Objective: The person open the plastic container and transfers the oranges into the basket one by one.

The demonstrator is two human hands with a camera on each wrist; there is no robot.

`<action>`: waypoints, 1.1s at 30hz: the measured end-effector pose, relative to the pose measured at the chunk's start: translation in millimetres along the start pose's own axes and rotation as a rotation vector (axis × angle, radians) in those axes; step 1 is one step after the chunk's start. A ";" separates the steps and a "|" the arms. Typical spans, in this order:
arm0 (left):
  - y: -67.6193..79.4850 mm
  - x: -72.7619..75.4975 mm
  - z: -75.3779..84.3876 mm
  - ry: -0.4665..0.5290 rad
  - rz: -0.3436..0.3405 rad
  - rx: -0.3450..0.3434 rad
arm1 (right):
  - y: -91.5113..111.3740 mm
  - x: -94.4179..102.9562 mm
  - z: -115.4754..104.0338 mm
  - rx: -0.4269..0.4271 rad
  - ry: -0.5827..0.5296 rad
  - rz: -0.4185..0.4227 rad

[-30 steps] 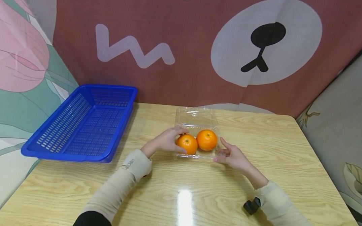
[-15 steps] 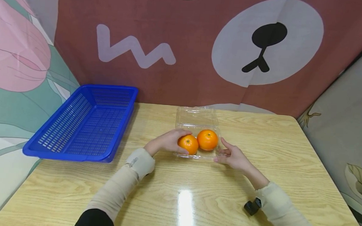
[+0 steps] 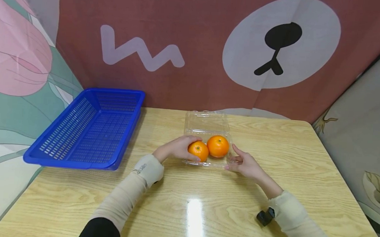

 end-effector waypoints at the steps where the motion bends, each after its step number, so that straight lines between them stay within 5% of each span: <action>1: -0.1 -0.1 -0.3 0.002 0.005 -0.005 | -0.1 0.0 0.0 0.001 0.002 0.000; 33: 19.1 25.5 13.6 0.246 0.333 0.091 | -1.4 -0.8 1.3 0.012 -0.012 -0.006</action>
Point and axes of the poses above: each hand's wrist, its own y-axis away from the middle knuckle, its own x-axis out of the back of the hand, z = x × y, the point moved 3 cm from there along -y, towards the middle knuckle, and after that the axes turned 13 degrees about -z, right-handed, at the moved point
